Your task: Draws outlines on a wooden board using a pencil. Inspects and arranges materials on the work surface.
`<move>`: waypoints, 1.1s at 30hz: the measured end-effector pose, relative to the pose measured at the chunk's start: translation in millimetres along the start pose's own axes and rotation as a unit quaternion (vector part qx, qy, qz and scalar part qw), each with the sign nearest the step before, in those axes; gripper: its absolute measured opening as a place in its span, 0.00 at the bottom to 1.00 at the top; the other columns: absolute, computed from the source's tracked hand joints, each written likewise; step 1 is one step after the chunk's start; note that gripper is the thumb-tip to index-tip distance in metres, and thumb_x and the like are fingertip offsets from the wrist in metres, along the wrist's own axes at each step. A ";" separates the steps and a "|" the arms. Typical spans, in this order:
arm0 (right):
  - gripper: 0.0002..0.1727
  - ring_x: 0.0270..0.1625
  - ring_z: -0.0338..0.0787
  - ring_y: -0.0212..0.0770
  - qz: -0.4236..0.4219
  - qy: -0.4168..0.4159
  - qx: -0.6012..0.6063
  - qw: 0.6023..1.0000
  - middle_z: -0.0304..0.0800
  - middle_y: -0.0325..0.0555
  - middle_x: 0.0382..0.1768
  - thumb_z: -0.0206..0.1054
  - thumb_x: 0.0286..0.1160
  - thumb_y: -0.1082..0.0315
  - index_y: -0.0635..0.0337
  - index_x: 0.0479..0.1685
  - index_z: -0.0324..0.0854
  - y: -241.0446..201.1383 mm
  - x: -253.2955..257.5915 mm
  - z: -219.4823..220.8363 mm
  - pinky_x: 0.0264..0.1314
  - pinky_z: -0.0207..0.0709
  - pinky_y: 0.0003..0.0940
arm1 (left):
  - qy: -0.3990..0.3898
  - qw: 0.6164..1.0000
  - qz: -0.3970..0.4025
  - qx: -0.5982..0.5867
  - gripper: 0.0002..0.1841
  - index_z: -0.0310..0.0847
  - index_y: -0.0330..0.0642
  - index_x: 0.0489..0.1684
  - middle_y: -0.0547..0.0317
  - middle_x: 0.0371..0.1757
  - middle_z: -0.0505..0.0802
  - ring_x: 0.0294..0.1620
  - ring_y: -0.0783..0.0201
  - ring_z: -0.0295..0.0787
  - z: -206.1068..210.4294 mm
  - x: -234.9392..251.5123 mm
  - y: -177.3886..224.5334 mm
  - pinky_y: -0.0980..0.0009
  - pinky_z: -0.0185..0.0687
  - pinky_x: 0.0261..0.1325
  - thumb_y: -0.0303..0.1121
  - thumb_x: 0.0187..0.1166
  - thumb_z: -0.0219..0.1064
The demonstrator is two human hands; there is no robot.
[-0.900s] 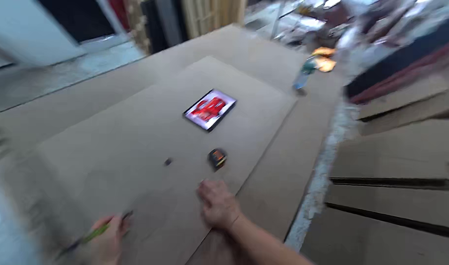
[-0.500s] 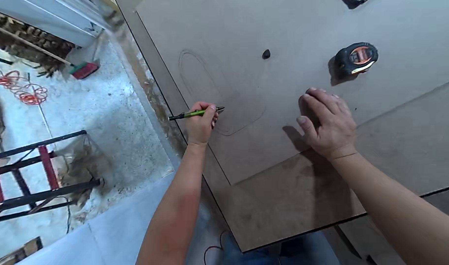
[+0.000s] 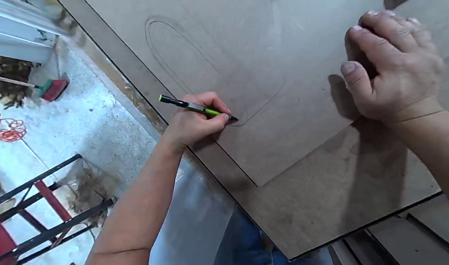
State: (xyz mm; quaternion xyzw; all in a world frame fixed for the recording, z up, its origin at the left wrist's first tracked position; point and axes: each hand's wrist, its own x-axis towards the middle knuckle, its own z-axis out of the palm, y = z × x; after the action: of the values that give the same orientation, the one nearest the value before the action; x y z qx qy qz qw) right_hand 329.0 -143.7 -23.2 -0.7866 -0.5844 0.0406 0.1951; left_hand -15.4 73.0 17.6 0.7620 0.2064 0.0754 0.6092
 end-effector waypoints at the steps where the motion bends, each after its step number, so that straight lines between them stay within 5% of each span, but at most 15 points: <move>1: 0.38 0.92 0.64 0.50 0.001 0.002 0.001 1.000 0.69 0.45 0.89 0.41 0.87 0.35 0.44 0.86 0.73 -0.5 -0.2 0.2 0.94 0.50 0.56 | -0.005 1.000 0.004 0.010 0.02 0.88 0.40 0.35 0.59 0.35 0.95 0.26 0.73 0.87 0.3 2.5 0.6 0.77 0.81 0.24 0.28 0.72 0.71; 15: 0.37 0.86 0.73 0.53 0.030 0.011 0.000 0.999 0.76 0.47 0.83 0.40 0.86 0.35 0.41 0.84 0.75 -0.7 -2.3 0.3 0.86 0.62 0.59 | -0.028 0.998 0.039 0.037 0.01 0.87 0.42 0.30 0.62 0.32 0.94 0.27 0.74 0.88 2.6 14.6 -1.3 0.77 0.81 0.26 0.29 0.69 0.70; 33: 0.36 0.89 0.69 0.52 0.008 0.009 0.002 1.000 0.73 0.47 0.86 0.41 0.88 0.38 0.44 0.85 0.74 1.4 -1.4 0.4 0.92 0.55 0.56 | -0.007 0.998 0.050 0.024 0.02 0.88 0.40 0.33 0.61 0.34 0.95 0.28 0.74 0.88 3.6 11.0 -5.4 0.78 0.83 0.27 0.28 0.71 0.71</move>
State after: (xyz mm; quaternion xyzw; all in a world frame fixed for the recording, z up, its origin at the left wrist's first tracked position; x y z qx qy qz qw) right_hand 329.6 -145.2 -24.3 -0.7914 -0.5759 0.0360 0.2019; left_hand -5.3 75.2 10.1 0.7862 0.1657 0.0951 0.5877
